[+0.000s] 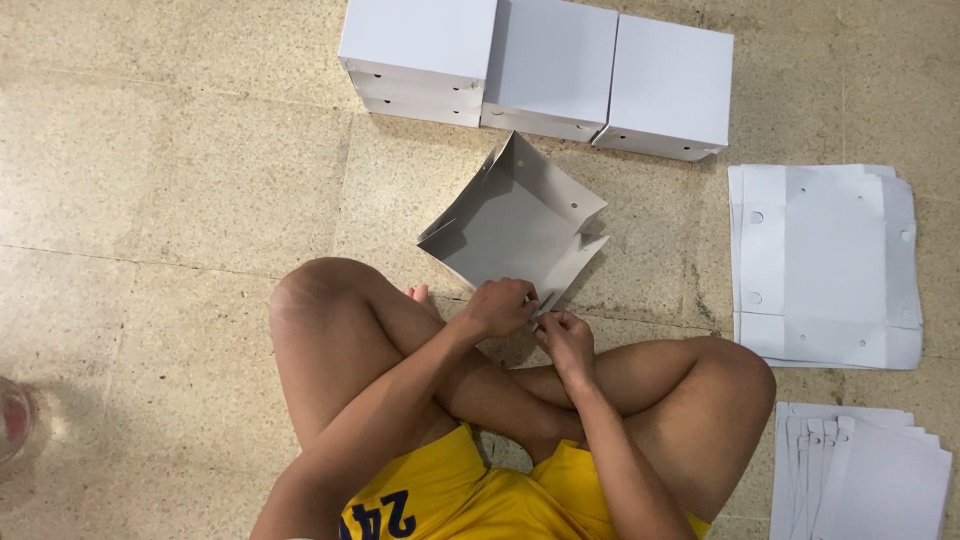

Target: The person sits on the floor and assembles a white cardboard box by folding the flaps and securing them with tape. They handle the flat cardboard piece, fold the sides, and apply tape to the edges to form the box structure.

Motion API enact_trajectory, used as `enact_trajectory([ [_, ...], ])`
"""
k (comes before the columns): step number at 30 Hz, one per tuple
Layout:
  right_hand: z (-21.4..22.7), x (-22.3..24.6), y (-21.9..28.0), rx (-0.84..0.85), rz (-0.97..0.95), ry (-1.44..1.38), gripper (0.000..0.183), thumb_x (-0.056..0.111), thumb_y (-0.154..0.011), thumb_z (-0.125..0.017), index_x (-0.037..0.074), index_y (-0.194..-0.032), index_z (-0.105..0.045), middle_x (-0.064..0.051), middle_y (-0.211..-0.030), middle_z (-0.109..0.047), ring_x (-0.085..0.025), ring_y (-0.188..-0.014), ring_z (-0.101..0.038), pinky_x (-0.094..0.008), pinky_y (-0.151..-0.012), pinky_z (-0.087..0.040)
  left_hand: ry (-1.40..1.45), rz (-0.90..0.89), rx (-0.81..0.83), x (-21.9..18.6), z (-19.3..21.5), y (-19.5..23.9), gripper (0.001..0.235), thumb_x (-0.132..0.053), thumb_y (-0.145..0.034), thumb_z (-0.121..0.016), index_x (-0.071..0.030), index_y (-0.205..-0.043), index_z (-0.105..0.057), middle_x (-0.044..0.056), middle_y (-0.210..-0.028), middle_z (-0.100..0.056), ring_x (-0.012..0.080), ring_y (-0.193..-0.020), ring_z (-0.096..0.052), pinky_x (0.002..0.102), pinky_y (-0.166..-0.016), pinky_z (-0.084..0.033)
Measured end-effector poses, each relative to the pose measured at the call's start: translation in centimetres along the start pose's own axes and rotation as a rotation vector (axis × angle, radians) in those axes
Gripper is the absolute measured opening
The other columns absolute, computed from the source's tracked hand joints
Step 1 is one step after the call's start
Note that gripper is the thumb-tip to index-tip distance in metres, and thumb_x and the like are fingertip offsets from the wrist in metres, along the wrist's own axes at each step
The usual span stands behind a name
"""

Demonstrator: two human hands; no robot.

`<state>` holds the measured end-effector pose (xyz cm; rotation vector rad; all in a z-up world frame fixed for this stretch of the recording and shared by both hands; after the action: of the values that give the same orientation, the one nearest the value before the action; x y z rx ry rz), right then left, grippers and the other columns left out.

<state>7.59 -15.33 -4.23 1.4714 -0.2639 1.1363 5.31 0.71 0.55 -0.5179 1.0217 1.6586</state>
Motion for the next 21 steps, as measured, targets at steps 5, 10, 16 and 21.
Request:
enact_trajectory([
  [5, 0.0, -0.1, -0.1, -0.024, 0.009, 0.047, 0.032, 0.024, -0.088, -0.07, -0.004, -0.102, -0.073, -0.024, -0.1, -0.068, -0.027, -0.097, -0.069, -0.042, -0.086, -0.054, -0.057, 0.005, 0.044, -0.8, 0.1, 0.5, 0.035, -0.025, -0.094, -0.054, 0.002, -0.108, -0.072, 0.024, -0.094, -0.075, 0.0437, -0.088, -0.073, 0.055, -0.092, -0.053],
  [10, 1.7, -0.5, -0.8, -0.042, 0.02, 0.156, 0.03, 0.023, -0.088, -0.066, -0.005, -0.093, -0.072, -0.021, -0.085, -0.065, -0.024, -0.082, -0.063, -0.036, -0.073, -0.054, -0.089, -0.02, -0.067, 0.6, -0.8, -0.2, 0.026, -0.016, -0.091, -0.056, 0.006, -0.085, -0.067, 0.025, -0.072, -0.068, 0.0408, -0.07, -0.072, 0.055, -0.074, -0.058],
  [16, 2.3, 2.4, 0.7, -0.096, 0.02, 0.142, 0.03, 0.021, -0.09, -0.062, -0.006, -0.101, -0.07, -0.022, -0.086, -0.066, -0.022, -0.079, -0.062, -0.034, -0.07, -0.054, -0.03, 0.045, -0.12, -0.2, 1.3, 0.8, 0.024, -0.017, -0.089, -0.056, 0.006, -0.085, -0.065, 0.023, -0.071, -0.067, 0.0374, -0.072, -0.071, 0.058, -0.077, -0.056],
  [21, 0.3, 4.7, 2.0, 0.005, 0.095, 0.025, 0.05, 0.018, -0.097, -0.059, -0.016, -0.134, -0.051, -0.028, -0.105, -0.06, -0.031, -0.101, -0.063, -0.045, -0.094, -0.054, -0.078, 0.02, -0.054, 0.6, -0.4, 0.2, 0.038, -0.021, -0.095, -0.053, 0.009, -0.113, -0.068, 0.026, -0.092, -0.073, 0.0463, -0.09, -0.072, 0.059, -0.103, -0.043],
])
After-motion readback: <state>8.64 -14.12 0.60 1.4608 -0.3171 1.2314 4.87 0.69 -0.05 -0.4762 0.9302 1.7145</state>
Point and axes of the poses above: each hand's wrist, its own y-axis away from the middle knuckle, its own z-axis out of the back of the hand, x = y × z, the point moved 6 cm from there along -y, towards the middle knuckle
